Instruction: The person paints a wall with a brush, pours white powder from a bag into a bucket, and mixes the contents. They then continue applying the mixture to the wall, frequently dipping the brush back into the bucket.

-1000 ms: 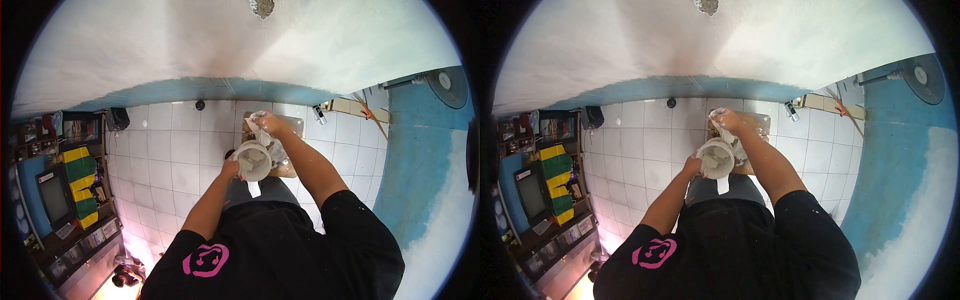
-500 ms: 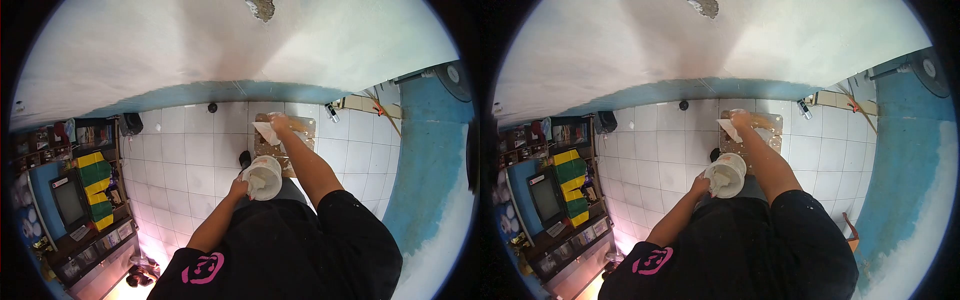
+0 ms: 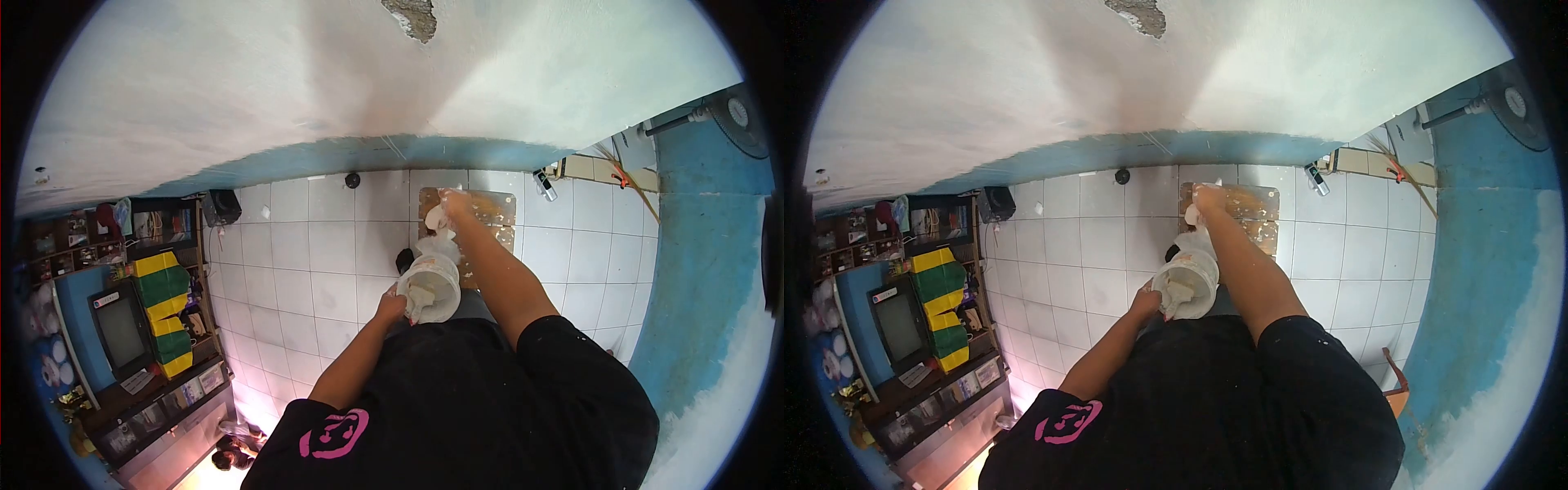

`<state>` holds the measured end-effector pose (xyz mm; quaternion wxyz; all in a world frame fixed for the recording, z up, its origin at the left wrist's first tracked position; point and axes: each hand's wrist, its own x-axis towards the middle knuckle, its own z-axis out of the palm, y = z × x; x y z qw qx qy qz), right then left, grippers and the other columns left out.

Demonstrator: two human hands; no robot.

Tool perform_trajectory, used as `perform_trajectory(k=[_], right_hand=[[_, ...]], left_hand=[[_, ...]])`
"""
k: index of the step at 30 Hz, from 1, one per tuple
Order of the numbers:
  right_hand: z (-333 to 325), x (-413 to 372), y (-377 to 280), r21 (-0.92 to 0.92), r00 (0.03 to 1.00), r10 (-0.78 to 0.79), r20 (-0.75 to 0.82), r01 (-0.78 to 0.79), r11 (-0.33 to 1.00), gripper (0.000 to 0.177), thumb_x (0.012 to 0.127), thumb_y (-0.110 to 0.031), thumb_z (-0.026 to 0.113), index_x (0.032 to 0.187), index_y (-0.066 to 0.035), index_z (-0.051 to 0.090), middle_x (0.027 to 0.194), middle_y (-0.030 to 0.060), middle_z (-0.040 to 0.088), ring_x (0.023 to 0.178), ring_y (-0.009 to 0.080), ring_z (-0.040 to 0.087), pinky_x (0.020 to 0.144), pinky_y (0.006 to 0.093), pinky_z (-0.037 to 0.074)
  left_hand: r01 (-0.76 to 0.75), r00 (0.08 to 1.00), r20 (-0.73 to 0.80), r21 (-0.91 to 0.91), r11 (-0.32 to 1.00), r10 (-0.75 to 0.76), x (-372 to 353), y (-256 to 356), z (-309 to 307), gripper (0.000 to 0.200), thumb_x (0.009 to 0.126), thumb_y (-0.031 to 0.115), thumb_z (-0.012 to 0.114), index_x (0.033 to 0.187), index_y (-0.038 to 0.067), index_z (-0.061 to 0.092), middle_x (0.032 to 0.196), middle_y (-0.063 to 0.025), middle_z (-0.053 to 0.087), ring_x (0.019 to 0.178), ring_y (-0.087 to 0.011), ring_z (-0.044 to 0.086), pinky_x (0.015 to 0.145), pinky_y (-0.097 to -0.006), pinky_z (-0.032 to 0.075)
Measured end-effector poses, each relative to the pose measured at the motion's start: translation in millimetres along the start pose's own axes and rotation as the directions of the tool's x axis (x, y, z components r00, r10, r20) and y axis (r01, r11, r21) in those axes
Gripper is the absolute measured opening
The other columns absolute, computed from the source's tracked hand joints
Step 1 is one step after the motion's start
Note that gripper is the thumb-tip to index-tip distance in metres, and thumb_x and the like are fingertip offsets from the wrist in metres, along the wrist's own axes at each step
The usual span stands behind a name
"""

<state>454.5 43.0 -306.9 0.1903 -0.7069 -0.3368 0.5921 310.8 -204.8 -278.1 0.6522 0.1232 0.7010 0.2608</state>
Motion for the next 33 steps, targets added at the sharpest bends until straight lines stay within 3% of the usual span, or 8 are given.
perform_trajectory(k=[3, 9, 15, 18, 21, 24, 30, 33], right_hand=[[1, -26, -16, 0.302, 0.993, 0.108, -0.040, -0.091, 0.949, 0.023, 0.079, -0.022, 0.062, 0.082, 0.000, 0.065, 0.075, 0.0095, 0.062, 0.069, 0.0190, 0.056, 0.062, 0.0353, 0.043], [16, 44, 36, -0.384, 0.935, -0.299, 0.190, 0.351, 0.854, 0.023, 0.081, -0.024, 0.060, 0.085, -0.003, 0.066, 0.079, 0.0119, 0.065, 0.072, 0.0224, 0.061, 0.064, 0.0359, 0.046], [0, 14, 6, -0.706, 0.757, -0.516, 0.400, 0.614, 0.354, 0.024, 0.085, -0.026, 0.048, 0.083, -0.012, 0.067, 0.085, 0.0143, 0.066, 0.078, 0.0322, 0.064, 0.070, 0.0423, 0.049], [-3, 9, 3, -0.620, 0.842, -0.385, 0.379, 0.539, 0.570, 0.025, 0.085, -0.028, 0.049, 0.085, -0.012, 0.068, 0.087, 0.0157, 0.066, 0.079, 0.0336, 0.064, 0.071, 0.0423, 0.049], [0, 23, 16, -0.656, 0.780, -0.410, 0.472, 0.622, 0.428, 0.027, 0.086, -0.030, 0.048, 0.089, -0.013, 0.068, 0.090, 0.0164, 0.065, 0.083, 0.0339, 0.064, 0.073, 0.0416, 0.049], [7, 27, 26, -0.473, 0.865, -0.291, 0.409, 0.473, 0.743, 0.029, 0.086, -0.032, 0.048, 0.092, -0.012, 0.068, 0.093, 0.0169, 0.065, 0.086, 0.0332, 0.063, 0.076, 0.0409, 0.049], [-3, 15, 17, -0.509, 0.547, -0.580, 0.604, 0.825, 0.248, 0.029, 0.087, -0.029, 0.049, 0.082, -0.007, 0.068, 0.088, 0.0157, 0.065, 0.082, 0.0323, 0.063, 0.074, 0.0401, 0.049], [-1, 20, 13, -0.420, 0.499, -0.532, 0.684, 0.866, 0.273, 0.027, 0.086, -0.026, 0.051, 0.081, -0.006, 0.067, 0.087, 0.0152, 0.065, 0.082, 0.0317, 0.063, 0.072, 0.0389, 0.049]], left_hand=[[-0.024, 1.000, 0.019, -0.032, 0.999, 0.025, 0, -1, 0, 0.060, 0.070, 0.000, 0.040, 0.130, 0.001, 0.045, 0.112, -0.0127, 0.060, 0.100, -0.0221, 0.059, 0.086, -0.0296, 0.046], [-0.086, 0.996, 0.008, 0.112, 0.990, 0.086, 25, -31, -12, 0.062, 0.070, 0.000, 0.042, 0.132, 0.001, 0.043, 0.112, -0.0139, 0.060, 0.099, -0.0205, 0.059, 0.084, -0.0284, 0.047], [-0.024, 0.999, 0.029, 0.030, 0.999, 0.023, 5, -1, 2, 0.064, 0.070, 0.000, 0.043, 0.134, 0.004, 0.042, 0.116, -0.0154, 0.057, 0.104, -0.0193, 0.056, 0.087, -0.0268, 0.045], [-0.002, 0.999, 0.039, 0.146, 0.989, -0.003, -15, 25, 9, 0.063, 0.071, 0.002, 0.043, 0.134, 0.005, 0.042, 0.121, -0.0149, 0.055, 0.107, -0.0203, 0.055, 0.090, -0.0268, 0.043], [-0.075, 0.997, 0.001, 0.287, 0.955, 0.079, 32, -33, -8, 0.061, 0.072, 0.005, 0.043, 0.134, 0.004, 0.042, 0.123, -0.0141, 0.055, 0.108, -0.0223, 0.055, 0.092, -0.0276, 0.041], [-0.120, 0.991, 0.087, 0.244, 0.962, 0.102, 25, -30, -5, 0.060, 0.073, 0.007, 0.043, 0.133, 0.003, 0.042, 0.122, -0.0134, 0.056, 0.108, -0.0237, 0.055, 0.093, -0.0283, 0.040], [-0.132, 0.989, 0.093, 0.249, 0.960, 0.112, 12, -13, 1, 0.059, 0.072, 0.006, 0.044, 0.131, 0.002, 0.044, 0.120, -0.0150, 0.058, 0.107, -0.0236, 0.056, 0.092, -0.0283, 0.041], [-0.098, 0.993, 0.080, 0.234, 0.967, 0.081, 4, -4, 6, 0.061, 0.070, -0.004, 0.039, 0.131, 0.003, 0.044, 0.115, -0.0097, 0.059, 0.105, -0.0176, 0.056, 0.092, -0.0259, 0.042]])
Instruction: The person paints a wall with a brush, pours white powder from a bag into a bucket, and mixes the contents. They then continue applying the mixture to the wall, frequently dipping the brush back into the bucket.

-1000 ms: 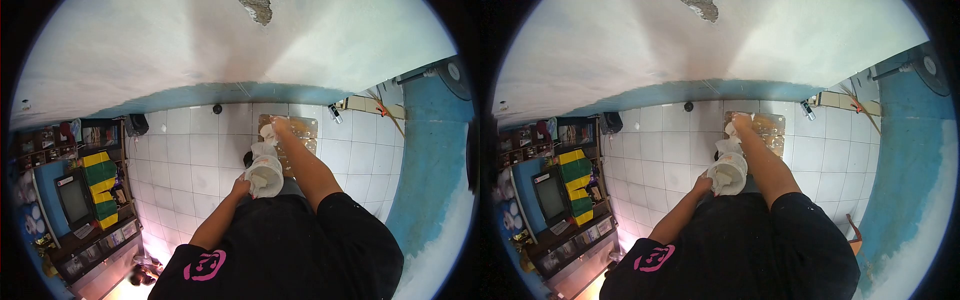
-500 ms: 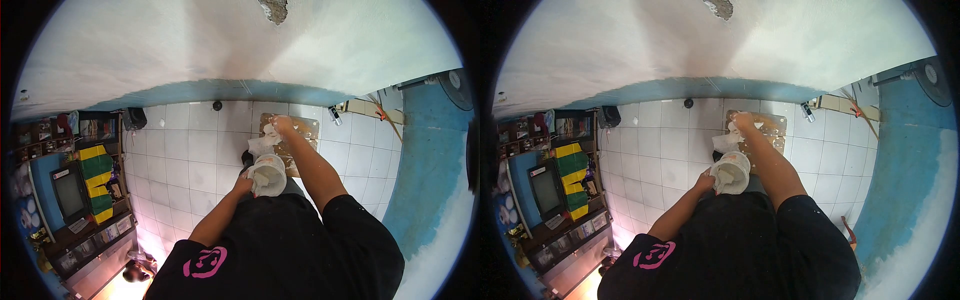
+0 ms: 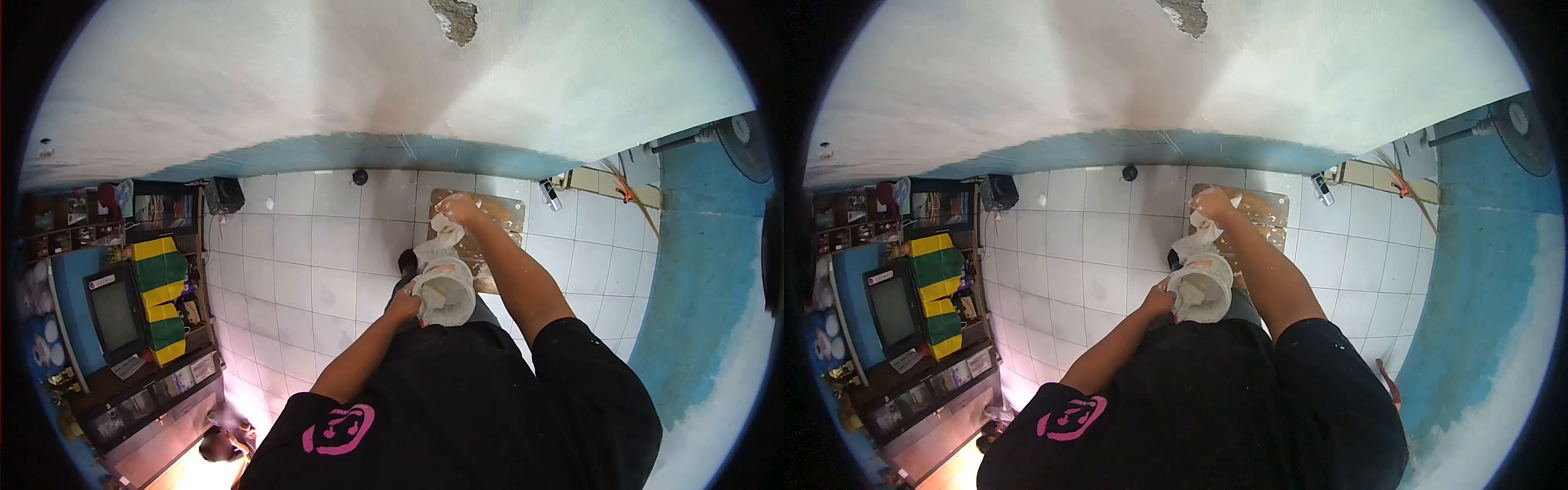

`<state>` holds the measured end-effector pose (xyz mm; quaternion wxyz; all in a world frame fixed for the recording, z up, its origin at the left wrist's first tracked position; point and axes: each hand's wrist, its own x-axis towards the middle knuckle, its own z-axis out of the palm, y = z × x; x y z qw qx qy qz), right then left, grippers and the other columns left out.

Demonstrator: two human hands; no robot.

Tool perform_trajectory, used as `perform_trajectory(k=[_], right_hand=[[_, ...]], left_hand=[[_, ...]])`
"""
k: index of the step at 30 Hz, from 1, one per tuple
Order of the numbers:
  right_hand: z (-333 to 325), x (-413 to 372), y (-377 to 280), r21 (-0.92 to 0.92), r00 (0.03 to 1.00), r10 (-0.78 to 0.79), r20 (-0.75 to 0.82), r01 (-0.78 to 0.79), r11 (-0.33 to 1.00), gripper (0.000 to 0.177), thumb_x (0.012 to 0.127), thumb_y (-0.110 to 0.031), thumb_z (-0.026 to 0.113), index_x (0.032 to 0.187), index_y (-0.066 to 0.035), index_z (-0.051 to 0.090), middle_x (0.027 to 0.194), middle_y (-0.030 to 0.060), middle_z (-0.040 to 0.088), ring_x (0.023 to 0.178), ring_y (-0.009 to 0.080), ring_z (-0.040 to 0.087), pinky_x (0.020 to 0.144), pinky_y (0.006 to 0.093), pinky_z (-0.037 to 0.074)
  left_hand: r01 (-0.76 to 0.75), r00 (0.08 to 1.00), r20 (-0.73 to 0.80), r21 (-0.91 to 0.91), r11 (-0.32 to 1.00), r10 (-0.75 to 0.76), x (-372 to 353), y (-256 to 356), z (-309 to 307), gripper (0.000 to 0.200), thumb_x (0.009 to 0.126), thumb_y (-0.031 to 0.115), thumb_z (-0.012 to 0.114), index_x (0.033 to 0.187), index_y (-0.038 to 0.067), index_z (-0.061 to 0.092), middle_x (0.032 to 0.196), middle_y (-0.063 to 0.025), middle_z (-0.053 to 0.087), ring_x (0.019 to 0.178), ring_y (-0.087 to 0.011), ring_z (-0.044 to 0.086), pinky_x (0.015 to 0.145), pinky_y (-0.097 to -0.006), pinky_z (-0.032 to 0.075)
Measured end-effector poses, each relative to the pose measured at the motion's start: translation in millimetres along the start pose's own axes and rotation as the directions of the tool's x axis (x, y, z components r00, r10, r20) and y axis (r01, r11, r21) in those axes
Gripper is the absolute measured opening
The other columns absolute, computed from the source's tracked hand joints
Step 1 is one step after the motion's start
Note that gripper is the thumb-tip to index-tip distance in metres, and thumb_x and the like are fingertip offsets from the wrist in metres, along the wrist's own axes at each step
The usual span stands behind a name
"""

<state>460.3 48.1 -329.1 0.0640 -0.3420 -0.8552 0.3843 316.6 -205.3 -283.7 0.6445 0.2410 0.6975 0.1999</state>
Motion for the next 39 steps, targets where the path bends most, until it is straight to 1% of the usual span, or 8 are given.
perform_trajectory(k=[6, 10, 12, 15, 17, 19, 32, 39], right_hand=[[-10, 12, 7, -0.063, 0.947, -0.272, 0.170, 0.286, 0.956, 0.020, 0.082, -0.023, 0.055, 0.084, -0.008, 0.068, 0.082, 0.0130, 0.066, 0.079, 0.0311, 0.063, 0.071, 0.0381, 0.049], [10, 26, 33, 0.191, 0.962, -0.154, 0.224, 0.112, 0.975, 0.017, 0.080, -0.021, 0.055, 0.085, -0.012, 0.069, 0.083, 0.0115, 0.066, 0.077, 0.0308, 0.064, 0.071, 0.0391, 0.050], [30, 35, 58, -0.071, 0.901, -0.391, 0.187, 0.410, 0.909, 0.017, 0.079, -0.021, 0.056, 0.085, -0.013, 0.069, 0.085, 0.0111, 0.066, 0.079, 0.0302, 0.064, 0.072, 0.0390, 0.050], [65, 43, 84, -0.078, 0.938, -0.345, 0.009, 0.345, 0.935, 0.017, 0.080, -0.021, 0.054, 0.085, -0.013, 0.070, 0.084, 0.0109, 0.066, 0.080, 0.0299, 0.064, 0.071, 0.0391, 0.051], [74, 40, 75, -0.026, 0.996, 0.040, -0.080, -0.042, 0.999, 0.021, 0.078, -0.025, 0.058, 0.086, -0.009, 0.068, 0.087, 0.0152, 0.066, 0.083, 0.0326, 0.064, 0.075, 0.0398, 0.050], [70, 28, 45, 0.340, 0.813, 0.560, -0.163, -0.486, 0.805, 0.026, 0.076, -0.028, 0.061, 0.088, -0.006, 0.067, 0.090, 0.0181, 0.066, 0.085, 0.0347, 0.064, 0.078, 0.0408, 0.050], [48, -34, 69, 0.120, 0.757, 0.643, -0.114, -0.632, 0.766, 0.034, 0.077, -0.031, 0.065, 0.095, -0.002, 0.065, 0.100, 0.0183, 0.065, 0.095, 0.0317, 0.062, 0.084, 0.0406, 0.048], [79, -52, 76, 0.449, 0.606, 0.738, -0.298, -0.593, 0.668, 0.030, 0.079, -0.024, 0.065, 0.100, -0.002, 0.060, 0.092, 0.0173, 0.065, 0.086, 0.0308, 0.063, 0.077, 0.0380, 0.048]], left_hand=[[-0.004, 1.000, -0.002, 0.019, 1.000, 0.004, -1, -6, 0, 0.059, 0.072, -0.003, 0.040, 0.130, 0.003, 0.047, 0.109, -0.0081, 0.061, 0.099, -0.0173, 0.058, 0.087, -0.0259, 0.044], [-0.012, 1.000, -0.001, 0.016, 1.000, 0.012, -8, -3, 1, 0.058, 0.071, -0.001, 0.042, 0.129, 0.003, 0.047, 0.109, -0.0099, 0.062, 0.100, -0.0186, 0.058, 0.087, -0.0268, 0.044], [-0.008, 1.000, 0.006, 0.085, 0.996, 0.007, -21, 18, -1, 0.056, 0.071, 0.004, 0.045, 0.127, 0.000, 0.048, 0.114, -0.0144, 0.060, 0.106, -0.0211, 0.057, 0.091, -0.0278, 0.041], [-0.017, 0.999, -0.035, 0.091, 0.996, 0.021, -21, 15, 1, 0.058, 0.071, -0.003, 0.041, 0.128, 0.003, 0.048, 0.108, -0.0090, 0.062, 0.098, -0.0174, 0.058, 0.087, -0.0263, 0.044], [-0.035, 0.999, -0.020, 0.035, 0.999, 0.036, -3, -20, -2, 0.057, 0.071, -0.001, 0.042, 0.127, 0.002, 0.049, 0.110, -0.0109, 0.061, 0.101, -0.0187, 0.057, 0.089, -0.0265, 0.043], [-0.016, 1.000, 0.009, 0.029, 0.999, 0.016, -9, -6, -3, 0.056, 0.070, 0.003, 0.045, 0.126, 0.001, 0.049, 0.110, -0.0136, 0.062, 0.102, -0.0212, 0.058, 0.089, -0.0276, 0.042], [0.019, 0.998, -0.062, -0.159, 0.987, -0.029, -8, -4, 9, 0.061, 0.069, -0.007, 0.037, 0.129, 0.001, 0.045, 0.112, -0.0105, 0.059, 0.102, -0.0191, 0.058, 0.090, -0.0273, 0.043], [0.149, 0.979, -0.103, -0.222, 0.964, -0.175, -33, 17, 30, 0.061, 0.071, -0.006, 0.038, 0.130, 0.007, 0.045, 0.111, -0.0109, 0.060, 0.096, -0.0212, 0.061, 0.078, -0.0334, 0.051]])
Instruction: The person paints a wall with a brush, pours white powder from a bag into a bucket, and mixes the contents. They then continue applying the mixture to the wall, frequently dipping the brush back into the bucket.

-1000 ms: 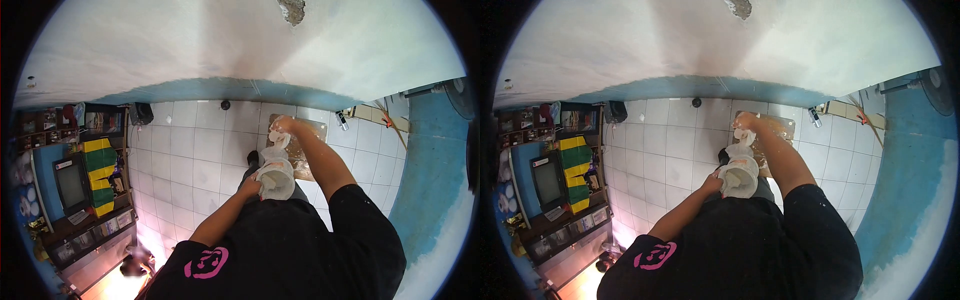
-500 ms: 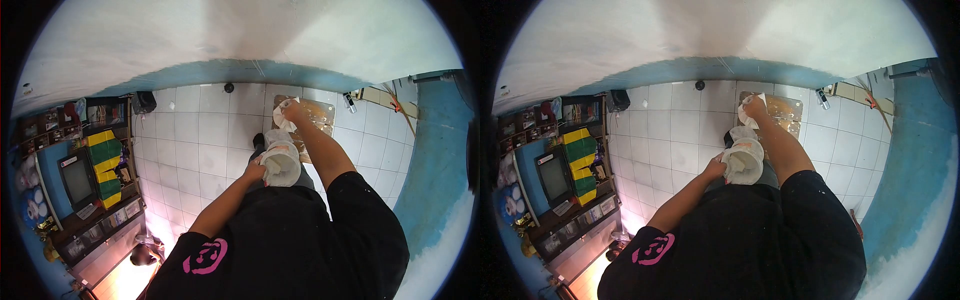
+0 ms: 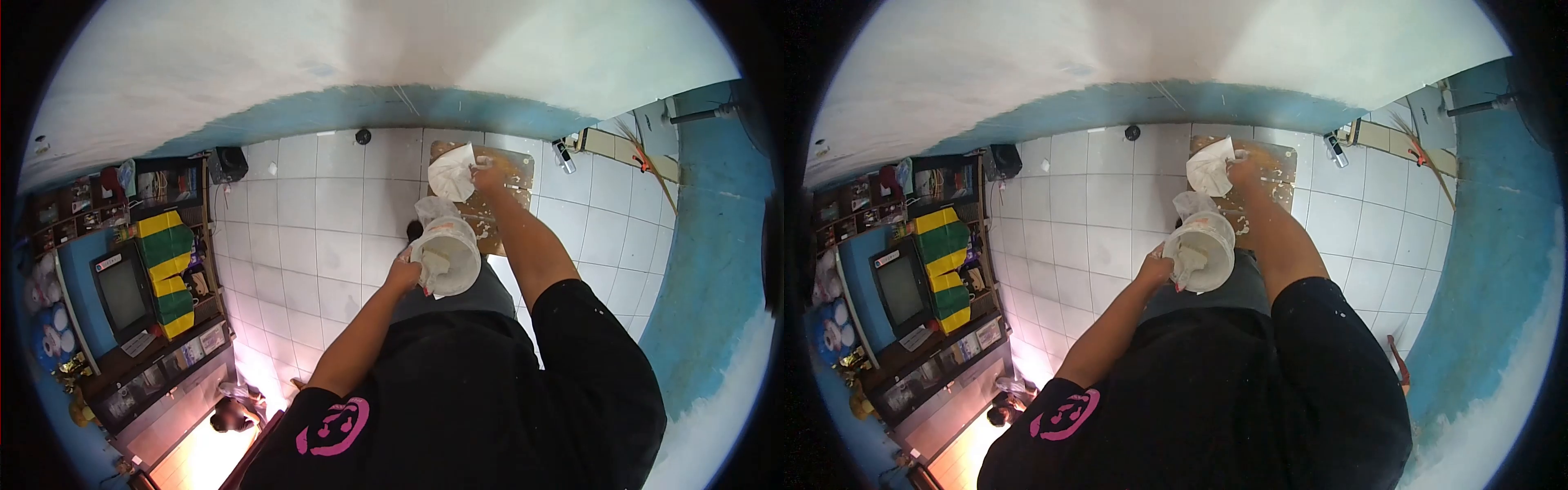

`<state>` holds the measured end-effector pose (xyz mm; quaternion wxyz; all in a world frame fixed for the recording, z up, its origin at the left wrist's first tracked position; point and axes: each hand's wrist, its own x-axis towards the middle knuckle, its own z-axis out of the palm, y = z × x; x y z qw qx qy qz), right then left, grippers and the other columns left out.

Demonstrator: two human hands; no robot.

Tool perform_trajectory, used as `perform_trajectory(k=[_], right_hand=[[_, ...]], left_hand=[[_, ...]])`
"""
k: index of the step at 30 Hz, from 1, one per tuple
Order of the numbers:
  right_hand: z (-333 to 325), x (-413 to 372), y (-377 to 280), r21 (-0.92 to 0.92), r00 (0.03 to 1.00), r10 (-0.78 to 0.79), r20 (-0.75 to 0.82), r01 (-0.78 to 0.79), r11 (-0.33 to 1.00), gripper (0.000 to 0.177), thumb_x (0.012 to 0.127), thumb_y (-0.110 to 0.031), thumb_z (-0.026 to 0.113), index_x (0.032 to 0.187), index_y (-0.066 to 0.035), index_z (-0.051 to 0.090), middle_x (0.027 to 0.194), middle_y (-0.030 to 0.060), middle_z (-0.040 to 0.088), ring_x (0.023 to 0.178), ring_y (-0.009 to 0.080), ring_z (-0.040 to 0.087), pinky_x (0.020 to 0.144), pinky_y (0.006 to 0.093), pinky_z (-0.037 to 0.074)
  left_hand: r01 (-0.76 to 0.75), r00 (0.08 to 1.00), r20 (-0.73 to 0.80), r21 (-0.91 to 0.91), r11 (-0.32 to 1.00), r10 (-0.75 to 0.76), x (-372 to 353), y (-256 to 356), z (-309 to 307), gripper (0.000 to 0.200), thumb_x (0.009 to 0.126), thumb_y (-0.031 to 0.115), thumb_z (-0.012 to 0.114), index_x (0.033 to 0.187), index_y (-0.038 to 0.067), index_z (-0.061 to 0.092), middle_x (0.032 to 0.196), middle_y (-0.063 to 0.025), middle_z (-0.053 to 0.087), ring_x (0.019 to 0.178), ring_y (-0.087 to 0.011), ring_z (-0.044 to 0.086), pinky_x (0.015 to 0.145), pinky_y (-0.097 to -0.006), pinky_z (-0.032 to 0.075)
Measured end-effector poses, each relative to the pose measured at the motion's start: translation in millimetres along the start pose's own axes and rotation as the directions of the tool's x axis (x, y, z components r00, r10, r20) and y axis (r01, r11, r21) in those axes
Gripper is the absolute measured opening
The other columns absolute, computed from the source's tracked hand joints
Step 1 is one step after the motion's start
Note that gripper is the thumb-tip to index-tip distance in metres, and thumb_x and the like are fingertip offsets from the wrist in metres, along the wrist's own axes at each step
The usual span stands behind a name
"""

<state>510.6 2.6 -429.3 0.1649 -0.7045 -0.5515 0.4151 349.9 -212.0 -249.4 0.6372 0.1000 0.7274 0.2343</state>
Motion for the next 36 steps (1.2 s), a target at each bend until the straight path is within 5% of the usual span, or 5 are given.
perform_trajectory(k=[11, 15, 20, 26, 36], right_hand=[[-28, -54, -37, -0.355, 0.792, -0.332, 0.512, 0.547, 0.758, 0.030, 0.083, -0.021, 0.053, 0.105, 0.000, 0.056, 0.112, 0.0234, 0.056, 0.096, 0.0394, 0.058, 0.085, 0.0436, 0.046], [-42, -100, -56, -0.191, 0.972, -0.170, 0.164, 0.201, 0.961, 0.037, 0.083, -0.023, 0.055, 0.113, -0.001, 0.056, 0.118, 0.0223, 0.054, 0.105, 0.0386, 0.054, 0.091, 0.0420, 0.043], [-33, -166, 1, -0.175, 0.652, -0.752, -0.100, 0.732, 0.658, 0.046, 0.083, -0.023, 0.057, 0.123, -0.001, 0.050, 0.123, 0.0226, 0.052, 0.110, 0.0406, 0.051, 0.094, 0.0439, 0.041], [-95, -293, -99, 0.624, 0.962, 0.103, 0.251, -0.243, 0.742, 0.067, 0.082, -0.035, 0.064, 0.134, -0.003, 0.038, 0.132, 0.0140, 0.045, 0.100, 0.0243, 0.057, 0.077, 0.0365, 0.050], [-138, -310, -127, 0.039, 0.987, -0.145, 0.075, 0.142, 0.989, 0.043, 0.078, -0.016, 0.057, 0.116, 0.003, 0.051, 0.088, 0.0172, 0.061, 0.076, 0.0260, 0.059, 0.071, 0.0347, 0.048]], left_hand=[[-0.032, 0.998, 0.062, 0.112, 0.993, 0.026, 1, 20, -37, 0.059, 0.070, -0.004, 0.040, 0.128, 0.006, 0.048, 0.107, -0.0117, 0.060, 0.089, -0.0217, 0.063, 0.073, -0.0334, 0.055], [-0.161, 0.975, 0.181, 0.175, 0.971, 0.129, 5, 32, -59, 0.055, 0.072, 0.000, 0.044, 0.126, 0.006, 0.048, 0.103, -0.0119, 0.060, 0.083, -0.0220, 0.064, 0.064, -0.0337, 0.057], [-0.233, 0.947, 0.267, 0.197, 0.952, 0.177, -4, 43, -75, 0.050, 0.074, 0.002, 0.045, 0.125, 0.001, 0.045, 0.100, -0.0145, 0.061, 0.080, -0.0256, 0.065, 0.064, -0.0369, 0.059], [-0.227, 0.930, 0.335, 0.190, 0.955, 0.154, -20, 59, -83, 0.052, 0.076, 0.008, 0.049, 0.127, -0.003, 0.043, 0.093, -0.0170, 0.062, 0.064, -0.0230, 0.066, 0.048, -0.0327, 0.057], [-0.500, 0.841, 0.430, 0.382, 0.777, 0.330, -88, 132, -81, 0.047, 0.078, 0.012, 0.054, 0.121, -0.004, 0.045, 0.083, -0.0173, 0.063, 0.052, -0.0187, 0.063, 0.041, -0.0279, 0.053]])
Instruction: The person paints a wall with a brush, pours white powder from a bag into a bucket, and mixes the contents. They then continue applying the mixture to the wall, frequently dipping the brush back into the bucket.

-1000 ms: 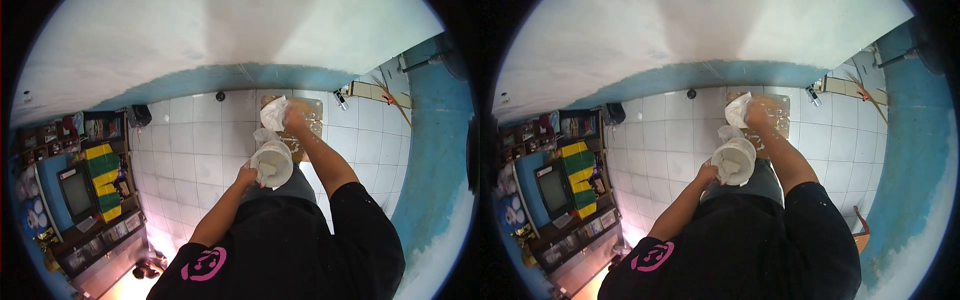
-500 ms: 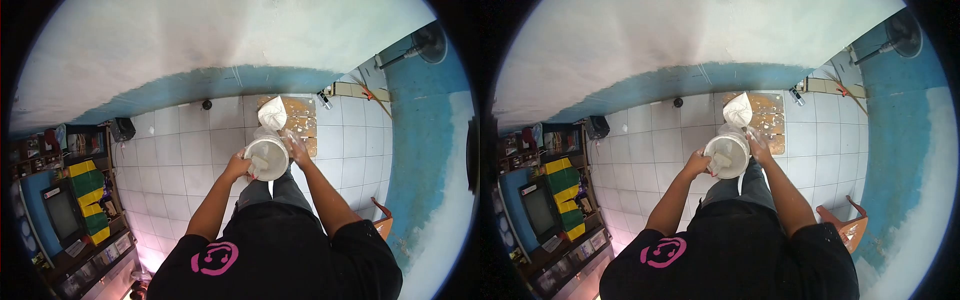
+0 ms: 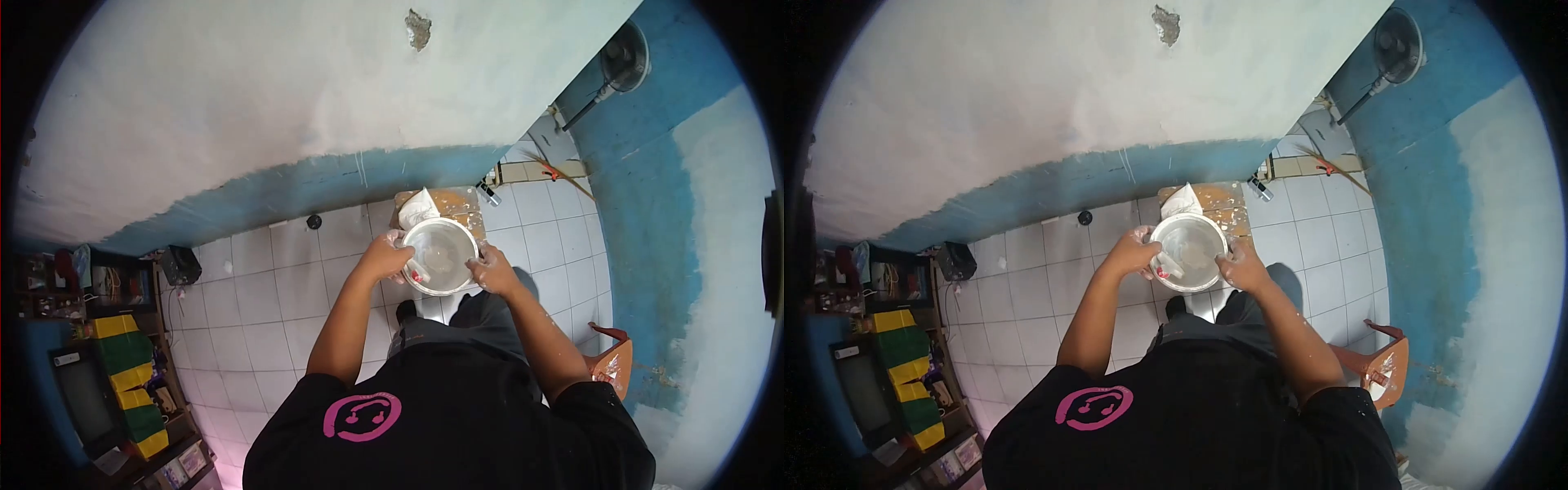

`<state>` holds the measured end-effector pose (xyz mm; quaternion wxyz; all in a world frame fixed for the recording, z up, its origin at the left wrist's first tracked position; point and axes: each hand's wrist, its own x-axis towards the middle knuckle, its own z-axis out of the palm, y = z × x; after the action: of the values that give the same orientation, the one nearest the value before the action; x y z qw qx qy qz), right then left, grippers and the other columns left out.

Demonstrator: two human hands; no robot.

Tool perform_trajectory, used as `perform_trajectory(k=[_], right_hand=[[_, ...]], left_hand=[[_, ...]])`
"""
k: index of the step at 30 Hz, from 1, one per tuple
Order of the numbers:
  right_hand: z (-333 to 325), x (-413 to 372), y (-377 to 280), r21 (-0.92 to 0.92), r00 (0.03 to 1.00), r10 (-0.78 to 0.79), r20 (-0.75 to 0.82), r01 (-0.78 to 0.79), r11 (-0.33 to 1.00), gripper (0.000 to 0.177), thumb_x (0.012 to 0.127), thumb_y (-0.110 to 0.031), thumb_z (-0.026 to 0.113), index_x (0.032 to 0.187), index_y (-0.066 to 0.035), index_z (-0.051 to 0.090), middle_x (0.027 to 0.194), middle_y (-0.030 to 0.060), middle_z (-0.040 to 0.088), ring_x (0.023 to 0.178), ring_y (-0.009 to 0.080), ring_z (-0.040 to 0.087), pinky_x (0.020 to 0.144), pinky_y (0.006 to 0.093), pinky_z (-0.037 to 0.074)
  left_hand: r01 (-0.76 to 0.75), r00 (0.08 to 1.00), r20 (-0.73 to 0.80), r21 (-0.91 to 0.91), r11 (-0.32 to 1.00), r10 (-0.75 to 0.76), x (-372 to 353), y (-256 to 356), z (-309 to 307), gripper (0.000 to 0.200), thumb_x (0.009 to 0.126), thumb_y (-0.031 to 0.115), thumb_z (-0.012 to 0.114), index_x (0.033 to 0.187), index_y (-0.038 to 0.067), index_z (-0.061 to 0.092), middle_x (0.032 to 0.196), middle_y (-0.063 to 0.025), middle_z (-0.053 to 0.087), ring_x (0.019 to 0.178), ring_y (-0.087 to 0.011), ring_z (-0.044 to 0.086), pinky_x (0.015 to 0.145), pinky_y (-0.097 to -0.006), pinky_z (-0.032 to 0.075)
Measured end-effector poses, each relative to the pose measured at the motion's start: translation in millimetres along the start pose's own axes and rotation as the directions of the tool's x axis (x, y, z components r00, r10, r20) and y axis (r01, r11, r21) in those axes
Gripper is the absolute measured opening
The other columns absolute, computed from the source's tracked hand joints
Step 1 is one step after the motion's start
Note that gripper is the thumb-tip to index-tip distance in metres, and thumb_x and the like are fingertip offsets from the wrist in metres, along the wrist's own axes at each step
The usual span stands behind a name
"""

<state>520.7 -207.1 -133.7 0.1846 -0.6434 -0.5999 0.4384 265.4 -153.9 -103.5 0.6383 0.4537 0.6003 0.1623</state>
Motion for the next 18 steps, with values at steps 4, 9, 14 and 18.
perform_trajectory(k=[4, 9, 14, 18], right_hand=[[-47, -13, -71, 0.010, 0.987, -0.153, -0.049, 0.154, 0.988, 0.039, 0.075, -0.016, 0.057, 0.108, 0.004, 0.055, 0.092, 0.0252, 0.062, 0.089, 0.0379, 0.060, 0.082, 0.0393, 0.047], [-110, -20, -135, -0.024, 0.962, -0.271, -0.044, 0.270, 0.963, 0.040, 0.075, -0.011, 0.055, 0.112, 0.005, 0.054, 0.092, 0.0206, 0.064, 0.083, 0.0283, 0.064, 0.077, 0.0361, 0.048], [-167, -38, -161, 0.177, 0.983, -0.179, -0.038, 0.183, 0.967, 0.038, 0.076, -0.010, 0.051, 0.111, 0.007, 0.054, 0.076, 0.0136, 0.062, 0.057, 0.0159, 0.061, 0.052, 0.0272, 0.051], [-192, -39, -167, 0.267, 0.981, -0.163, -0.109, 0.187, 0.945, 0.035, 0.076, -0.009, 0.051, 0.105, 0.009, 0.055, 0.073, 0.0103, 0.061, 0.051, 0.0116, 0.058, 0.045, 0.0229, 0.049]], left_hand=[[-0.169, 0.984, 0.058, -0.035, 0.985, 0.171, -22, 36, -12, 0.044, 0.082, 0.017, 0.060, 0.121, -0.001, 0.048, 0.083, -0.0117, 0.064, 0.057, -0.0147, 0.062, 0.045, -0.0247, 0.051], [-0.285, 0.951, 0.097, -0.096, 0.954, 0.294, -55, 97, -18, 0.046, 0.085, 0.025, 0.063, 0.123, 0.003, 0.048, 0.099, -0.0066, 0.063, 0.081, -0.0116, 0.060, 0.064, -0.0261, 0.052], [-0.475, 0.795, 0.239, -0.326, 0.817, 0.558, -61, 123, -15, 0.045, 0.089, 0.023, 0.058, 0.128, 0.004, 0.044, 0.112, -0.0075, 0.058, 0.095, -0.0126, 0.058, 0.074, -0.0269, 0.050], [-0.528, 0.784, 0.237, -0.233, 0.817, 0.574, -55, 139, -6, 0.045, 0.092, 0.024, 0.053, 0.130, 0.004, 0.042, 0.116, -0.0069, 0.056, 0.099, -0.0130, 0.056, 0.080, -0.0278, 0.047]])
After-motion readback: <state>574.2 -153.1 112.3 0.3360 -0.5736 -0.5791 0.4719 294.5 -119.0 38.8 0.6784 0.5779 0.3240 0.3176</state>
